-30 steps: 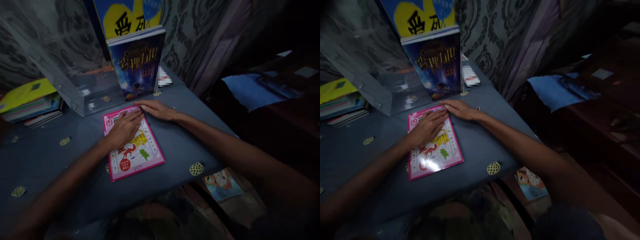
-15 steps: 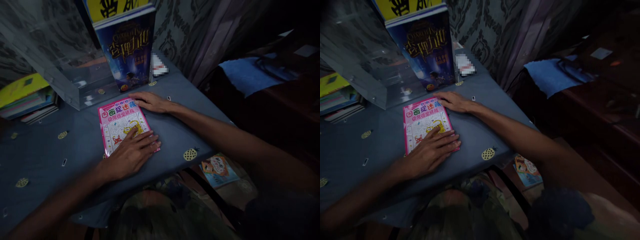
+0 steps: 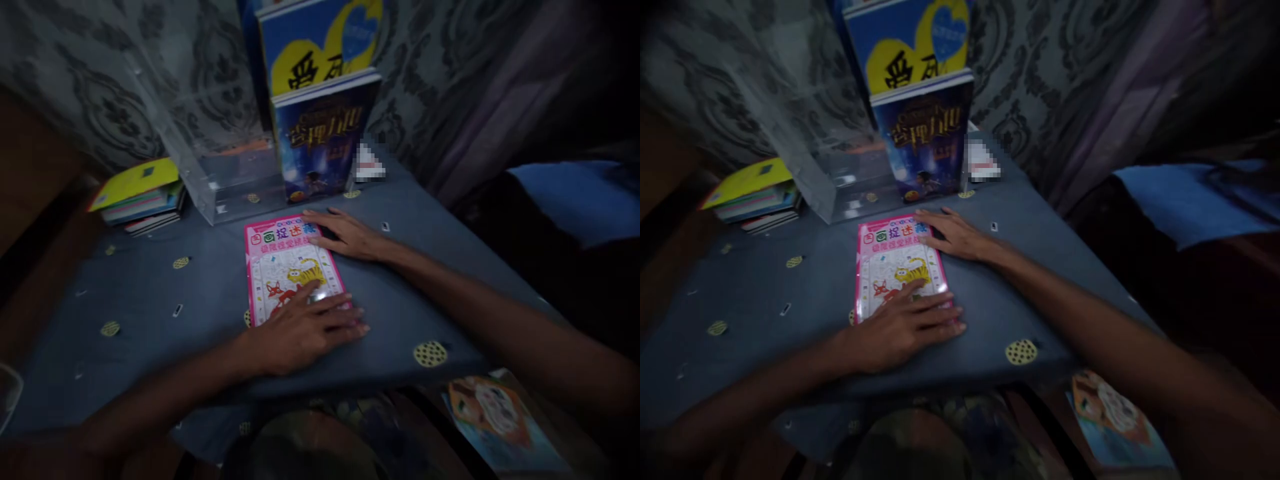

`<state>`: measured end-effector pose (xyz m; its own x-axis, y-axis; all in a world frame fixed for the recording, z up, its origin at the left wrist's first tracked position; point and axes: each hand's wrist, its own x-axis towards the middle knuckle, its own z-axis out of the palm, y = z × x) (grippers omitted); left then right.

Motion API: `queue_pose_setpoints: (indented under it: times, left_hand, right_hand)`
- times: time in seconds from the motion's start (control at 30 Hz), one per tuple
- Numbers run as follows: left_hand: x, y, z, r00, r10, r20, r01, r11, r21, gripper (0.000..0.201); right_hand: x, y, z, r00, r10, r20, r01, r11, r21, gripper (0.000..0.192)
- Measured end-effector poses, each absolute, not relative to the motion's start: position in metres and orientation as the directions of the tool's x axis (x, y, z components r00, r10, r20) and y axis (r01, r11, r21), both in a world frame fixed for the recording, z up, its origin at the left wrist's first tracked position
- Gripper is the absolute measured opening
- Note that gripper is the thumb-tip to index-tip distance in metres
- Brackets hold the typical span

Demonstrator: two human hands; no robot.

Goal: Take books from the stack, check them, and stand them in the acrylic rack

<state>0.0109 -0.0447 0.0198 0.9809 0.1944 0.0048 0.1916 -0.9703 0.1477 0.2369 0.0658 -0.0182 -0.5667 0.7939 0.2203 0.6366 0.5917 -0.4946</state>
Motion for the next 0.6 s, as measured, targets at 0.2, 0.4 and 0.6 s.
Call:
queue_pose_setpoints:
  times: [0.2, 0.4, 0.6]
  left_hand:
    - [-0.013, -0.009, 0.021, 0.929, 0.344, 0.136, 0.299, -0.915, 0.272, 0.037]
    - [-0.080, 0.075, 0.011, 0.541, 0.801, 0.257, 0.731, -0.599, 0.327, 0.028]
    - [-0.102, 0.089, -0.002, 0.561, 0.778, 0.283, 0.644, -0.625, 0.441, 0.035]
  right_hand:
    - [0.235, 0.068, -0.022, -0.576, 0.783, 0.236, 0.657, 0.615, -0.436, 0.054]
    - [0.232, 0.066, -0.022, -0.572, 0.785, 0.236, 0.721, 0.619, -0.312, 0.048]
    - [0.180, 0.067, -0.006, -0.684, 0.689, 0.238, 0.673, 0.723, -0.158, 0.041]
